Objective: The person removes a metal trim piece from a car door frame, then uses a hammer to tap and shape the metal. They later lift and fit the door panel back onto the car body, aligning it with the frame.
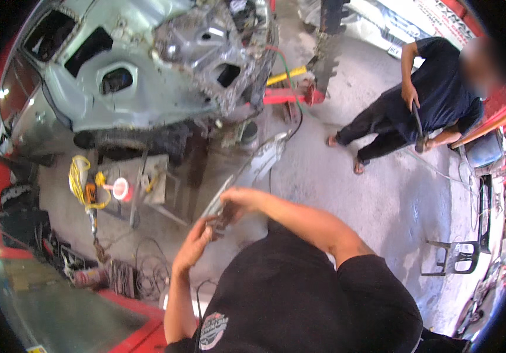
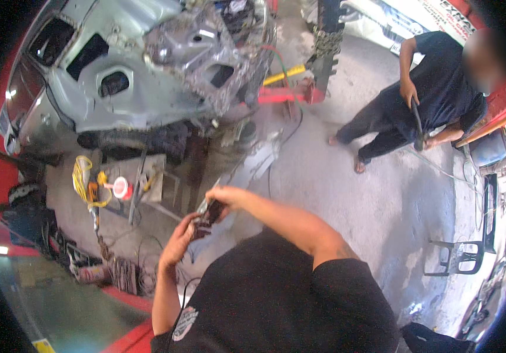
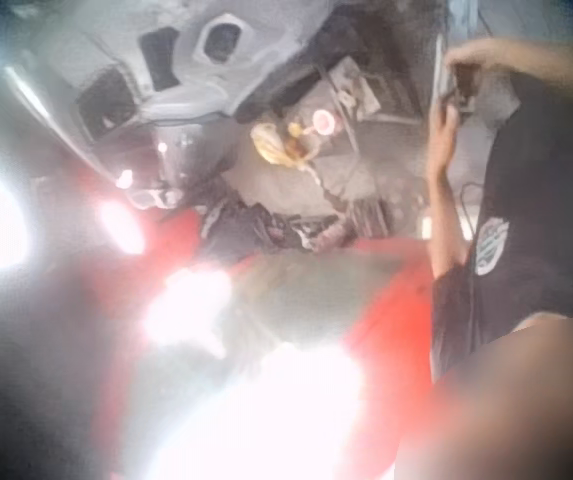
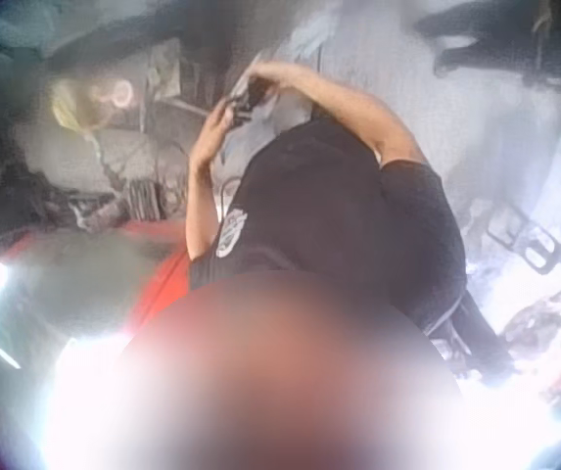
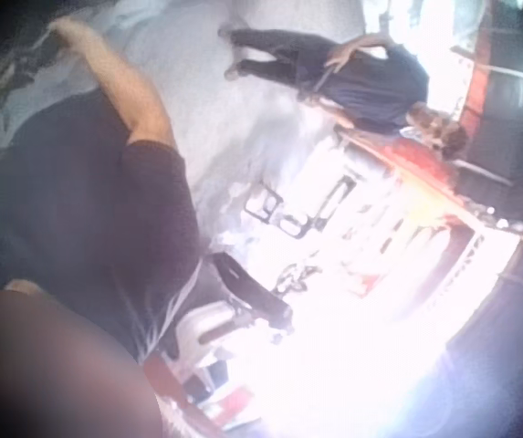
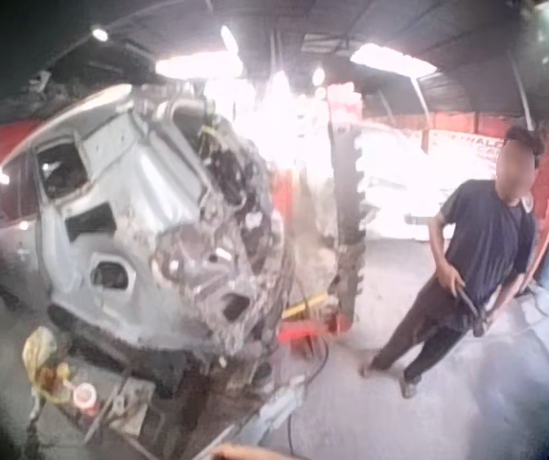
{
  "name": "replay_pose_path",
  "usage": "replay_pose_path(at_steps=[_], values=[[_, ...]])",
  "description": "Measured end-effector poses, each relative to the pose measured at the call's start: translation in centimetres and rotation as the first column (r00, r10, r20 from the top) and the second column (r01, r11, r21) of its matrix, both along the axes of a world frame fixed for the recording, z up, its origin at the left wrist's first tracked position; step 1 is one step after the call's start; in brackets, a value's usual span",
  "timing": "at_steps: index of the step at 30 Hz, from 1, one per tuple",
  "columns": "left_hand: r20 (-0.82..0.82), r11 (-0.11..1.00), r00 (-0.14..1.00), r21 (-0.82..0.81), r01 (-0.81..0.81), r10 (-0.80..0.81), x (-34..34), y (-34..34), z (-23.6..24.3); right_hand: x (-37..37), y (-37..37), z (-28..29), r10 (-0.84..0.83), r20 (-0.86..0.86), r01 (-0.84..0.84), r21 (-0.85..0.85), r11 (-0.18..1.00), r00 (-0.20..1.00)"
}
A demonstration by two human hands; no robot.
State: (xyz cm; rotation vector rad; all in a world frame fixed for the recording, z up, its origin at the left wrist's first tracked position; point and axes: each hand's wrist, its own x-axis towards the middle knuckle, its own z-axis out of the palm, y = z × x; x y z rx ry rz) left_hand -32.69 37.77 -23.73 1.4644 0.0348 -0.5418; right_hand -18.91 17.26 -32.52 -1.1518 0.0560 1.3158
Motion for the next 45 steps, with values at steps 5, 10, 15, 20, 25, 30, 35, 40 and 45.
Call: replay_pose_path(at_steps=[5, 10, 15, 20, 25, 30, 35, 40, 45], values=[[-0.222, 0.982, 0.965, -0.096, -0.165, 0.140, 2.9, -3.5, 0.9, 3.7, -1.4, 1.2, 0.010, -0.057, -0.009, 0.023, 1.000, 0.998], [-0.145, 0.975, 0.967, 0.098, -0.197, 0.210, 9.6, -5.4, 0.2, 10.5, -2.3, -1.4, 0.103, -0.112, -0.096, 0.067, 0.993, 0.988], [-0.021, 0.912, 0.987, 0.384, -0.141, 0.161, 16.1, -6.5, -1.5, 17.1, -3.3, -5.4, 0.230, -0.167, -0.198, 0.187, 0.962, 0.959], [0.093, 0.722, 0.991, 0.692, 0.009, -0.101, 23.3, -12.8, 0.2, 23.3, -7.9, -8.0, 0.364, -0.195, -0.323, 0.213, 0.922, 0.911], [0.036, 0.663, 0.999, 0.748, -0.033, 0.009, 27.6, -18.0, -2.7, 28.6, -11.6, -9.8, 0.389, -0.224, -0.326, 0.272, 0.905, 0.894], [0.213, 0.409, 0.970, 0.879, -0.244, 0.120, 32.1, -23.7, -5.1, 32.6, -12.6, -12.8, 0.447, -0.202, -0.400, 0.236, 0.886, 0.871], [0.327, 0.395, 0.936, 0.849, -0.350, 0.128, 33.5, -23.1, -4.7, 35.3, -13.0, -12.7, 0.530, 0.021, -0.530, 0.018, 0.848, 0.848], [0.279, 0.362, 0.936, 0.868, -0.341, 0.213, 32.2, -22.0, -5.5, 46.8, -16.3, -2.2, 0.329, 0.905, -0.312, -0.242, 0.919, 0.268], [0.274, 0.374, 0.923, 0.853, -0.363, 0.271, 31.4, -23.2, -6.3, 68.0, -17.2, -0.8, 0.037, 0.998, 0.440, -0.009, 0.898, -0.054]])
